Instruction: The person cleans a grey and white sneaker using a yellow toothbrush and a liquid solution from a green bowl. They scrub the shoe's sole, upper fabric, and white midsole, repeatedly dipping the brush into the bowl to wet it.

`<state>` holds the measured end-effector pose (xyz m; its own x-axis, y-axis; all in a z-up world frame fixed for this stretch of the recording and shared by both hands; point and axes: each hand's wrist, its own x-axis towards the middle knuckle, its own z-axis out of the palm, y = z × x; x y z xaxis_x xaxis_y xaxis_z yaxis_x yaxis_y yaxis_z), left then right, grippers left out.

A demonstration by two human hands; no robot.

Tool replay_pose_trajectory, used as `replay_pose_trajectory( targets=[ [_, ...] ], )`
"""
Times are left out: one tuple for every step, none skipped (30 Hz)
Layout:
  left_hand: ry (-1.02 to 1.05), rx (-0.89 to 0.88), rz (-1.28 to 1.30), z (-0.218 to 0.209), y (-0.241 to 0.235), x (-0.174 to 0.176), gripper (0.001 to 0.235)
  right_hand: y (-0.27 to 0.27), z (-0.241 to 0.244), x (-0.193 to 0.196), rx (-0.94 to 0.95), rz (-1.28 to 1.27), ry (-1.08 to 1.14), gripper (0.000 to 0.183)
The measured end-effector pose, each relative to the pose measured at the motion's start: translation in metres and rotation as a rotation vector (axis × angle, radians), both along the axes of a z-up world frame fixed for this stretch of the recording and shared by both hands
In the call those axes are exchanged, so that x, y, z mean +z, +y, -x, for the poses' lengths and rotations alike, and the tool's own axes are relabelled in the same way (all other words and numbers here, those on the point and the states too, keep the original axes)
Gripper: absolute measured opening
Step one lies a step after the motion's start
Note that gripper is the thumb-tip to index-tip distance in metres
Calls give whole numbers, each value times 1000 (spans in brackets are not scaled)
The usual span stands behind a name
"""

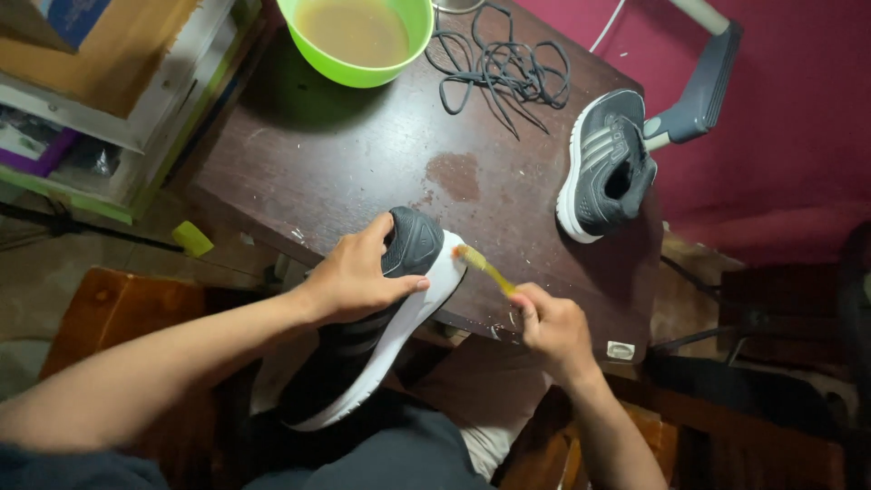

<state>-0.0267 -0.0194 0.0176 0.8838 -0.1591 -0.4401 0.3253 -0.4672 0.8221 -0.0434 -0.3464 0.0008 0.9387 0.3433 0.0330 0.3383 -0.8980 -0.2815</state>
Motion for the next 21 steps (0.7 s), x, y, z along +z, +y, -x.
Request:
replay_pose_trajectory(
  targets=[
    [-8,-5,1,-1,0,1,76,10,4,10,63,-87,92,19],
    [-17,-10,2,-2,1,3,74,19,8,20,126,-172,184,18],
    [-16,-9,4,-2,1,-2,74,15,1,21,127,-171,185,18],
    [-40,-6,-6,-3,1,-7,73,10,-7,21,55,-98,185,21],
    [-58,-11,-15,-2,0,-13,72,3,-10,21,-26,-25,191,25],
    [-51,-18,-11,1,-1,-13,72,5,-4,24,-33,-22,198,25],
    [-60,-34,-18,0,-1,-11,71,8,-6,28,24,-62,194,24],
    [-68,-50,-24,0,-1,-8,71,11,-7,32,81,-103,191,23],
    [-73,-47,-28,1,0,-2,71,4,-15,28,84,-106,186,23],
    [-104,-68,-19,3,1,4,69,-3,-24,23,35,-31,132,24],
    [-120,-98,-6,10,-1,7,68,-12,-25,18,-24,46,94,25],
    [-109,-103,-4,15,-1,6,68,-11,-18,22,-29,46,105,25],
    [-125,-115,-3,13,-1,5,66,-8,-19,27,34,-18,135,25],
    [-141,-127,-1,12,-1,6,65,-5,-20,32,97,-82,164,25],
    [-147,-120,-3,9,0,5,65,-5,-28,34,104,-82,159,25],
    [-177,-117,-3,6,1,5,65,-4,-35,36,78,-85,167,25],
    [-184,-131,2,12,-2,1,65,-7,-30,34,36,-88,197,26],
    [-168,-139,5,20,-3,-2,65,-7,-15,37,26,-88,214,26],
    [-175,-130,-1,17,-3,0,65,-5,-15,41,66,-137,282,25],
    [-182,-121,-7,14,-2,2,65,-3,-14,46,106,-186,350,25],
    [-183,-121,-10,11,-1,1,65,-1,-22,46,107,-188,349,25]
  ],
)
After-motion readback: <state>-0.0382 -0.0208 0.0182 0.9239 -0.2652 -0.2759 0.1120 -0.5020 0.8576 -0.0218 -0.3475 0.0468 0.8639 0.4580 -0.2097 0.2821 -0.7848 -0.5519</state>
